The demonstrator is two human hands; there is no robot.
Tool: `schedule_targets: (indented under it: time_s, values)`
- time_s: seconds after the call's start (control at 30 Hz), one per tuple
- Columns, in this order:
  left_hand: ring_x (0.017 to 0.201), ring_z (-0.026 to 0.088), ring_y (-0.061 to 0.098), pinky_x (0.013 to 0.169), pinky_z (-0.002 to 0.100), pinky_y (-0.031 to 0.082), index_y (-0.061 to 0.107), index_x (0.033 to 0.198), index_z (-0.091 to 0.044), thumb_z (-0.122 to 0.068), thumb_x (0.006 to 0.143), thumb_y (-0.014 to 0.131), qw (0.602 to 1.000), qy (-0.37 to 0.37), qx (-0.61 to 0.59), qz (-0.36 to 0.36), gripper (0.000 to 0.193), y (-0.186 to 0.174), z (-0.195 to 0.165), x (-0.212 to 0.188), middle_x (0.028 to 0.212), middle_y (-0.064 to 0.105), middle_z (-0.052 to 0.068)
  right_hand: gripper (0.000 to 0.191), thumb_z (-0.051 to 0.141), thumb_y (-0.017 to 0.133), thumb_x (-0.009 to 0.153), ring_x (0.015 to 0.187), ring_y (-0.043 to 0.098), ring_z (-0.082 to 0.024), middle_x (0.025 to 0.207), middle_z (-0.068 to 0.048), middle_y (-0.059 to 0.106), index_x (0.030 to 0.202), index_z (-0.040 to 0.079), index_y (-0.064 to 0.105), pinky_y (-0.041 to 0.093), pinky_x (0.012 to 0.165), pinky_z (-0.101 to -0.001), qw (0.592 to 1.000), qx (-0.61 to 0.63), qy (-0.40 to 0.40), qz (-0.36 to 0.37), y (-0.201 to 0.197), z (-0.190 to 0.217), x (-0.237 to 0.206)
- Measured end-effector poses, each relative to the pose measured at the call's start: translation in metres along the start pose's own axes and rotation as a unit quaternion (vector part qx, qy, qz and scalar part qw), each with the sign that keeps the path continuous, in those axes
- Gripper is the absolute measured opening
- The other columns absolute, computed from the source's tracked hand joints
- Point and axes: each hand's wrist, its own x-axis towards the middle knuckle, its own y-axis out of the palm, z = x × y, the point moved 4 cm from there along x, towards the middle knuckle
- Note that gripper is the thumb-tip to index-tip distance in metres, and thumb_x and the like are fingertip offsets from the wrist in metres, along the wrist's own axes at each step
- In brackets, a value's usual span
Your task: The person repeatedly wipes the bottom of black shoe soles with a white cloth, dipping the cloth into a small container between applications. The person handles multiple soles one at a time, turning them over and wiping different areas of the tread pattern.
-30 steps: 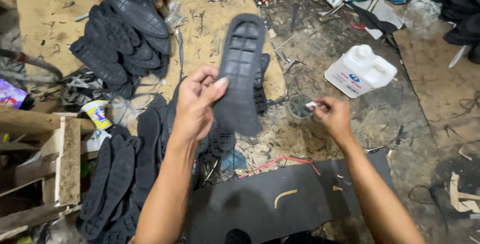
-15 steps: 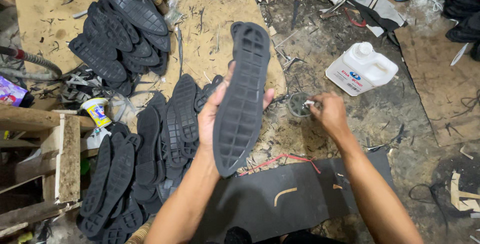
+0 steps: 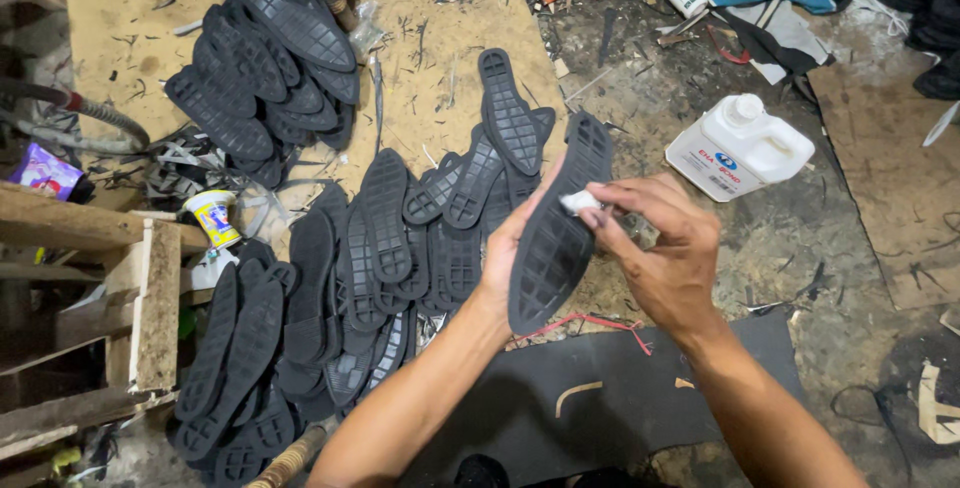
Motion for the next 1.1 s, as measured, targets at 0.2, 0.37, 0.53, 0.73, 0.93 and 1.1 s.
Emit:
schedule_targets:
  time_s: [0.2,0.37,0.53,0.73,0.93,1.1]
  values:
    - [0.105,0.014,0.066,0.092,0.027,0.057,0.029,0.170,-0.017,-0.021,0.116,0.042,1.000,-0.003,0.015,0.025,0.056,0.003,0.005,-0.010,0.135,0.064,0.007,0.020,0.004,0.080,0.090,0.092,0.070,-0.019,0.104,-0.013,0.076,0.110,0.002,0.078,0.055,0.082,-0.0301,0.999,-0.039,0.028,-0.023,0.005,-0.003,0.015]
    - [0.107,0.015,0.067,0.095,0.028,0.057,0.032,0.163,-0.019,-0.026,0.109,0.037,0.997,-0.003,0.052,-0.062,0.055,-0.002,0.009,-0.005,0.129,0.063,0.006,0.020,0.005,0.080,0.089,0.091,0.069,-0.018,0.106,-0.011,0.077,0.109,0.003,0.078,0.054,0.081,-0.0306,0.999,-0.033,0.018,-0.003,0.007,0.000,0.005]
    - [0.118,0.023,0.065,0.107,0.032,0.055,0.034,0.165,-0.014,-0.016,0.114,0.034,1.000,0.008,0.013,0.006,0.050,0.007,0.004,-0.004,0.139,0.061,0.011,0.022,0.005,0.082,0.084,0.096,0.069,-0.022,0.104,-0.009,0.075,0.106,0.004,0.076,0.050,0.091,-0.0347,0.996,-0.026,-0.080,0.037,0.015,0.028,-0.015]
    - [0.117,0.024,0.063,0.096,0.028,0.058,0.036,0.165,-0.018,-0.020,0.110,0.039,0.998,0.024,0.058,-0.018,0.055,0.002,0.000,-0.006,0.144,0.057,0.013,0.028,0.002,0.082,0.078,0.096,0.069,-0.023,0.105,-0.009,0.075,0.104,0.004,0.074,0.049,0.095,-0.0394,0.991,-0.021,-0.107,0.074,0.018,0.035,-0.013]
    - [0.116,0.026,0.065,0.097,0.033,0.060,0.039,0.166,-0.014,-0.018,0.116,0.037,0.999,0.029,0.030,0.004,0.051,-0.003,-0.001,-0.002,0.141,0.062,0.015,0.026,0.002,0.084,0.078,0.097,0.068,-0.024,0.105,-0.009,0.074,0.102,0.004,0.073,0.048,0.093,-0.0382,0.988,-0.054,-0.132,0.054,0.021,0.035,-0.016]
    - [0.114,0.029,0.068,0.096,0.037,0.061,0.045,0.157,-0.017,-0.020,0.111,0.040,0.998,0.048,0.004,-0.030,0.047,-0.006,-0.016,0.007,0.130,0.066,0.012,0.028,0.004,0.085,0.074,0.090,0.067,-0.021,0.102,-0.008,0.073,0.099,0.002,0.073,0.047,0.087,-0.0382,0.977,-0.001,-0.182,0.108,0.031,0.047,-0.032]
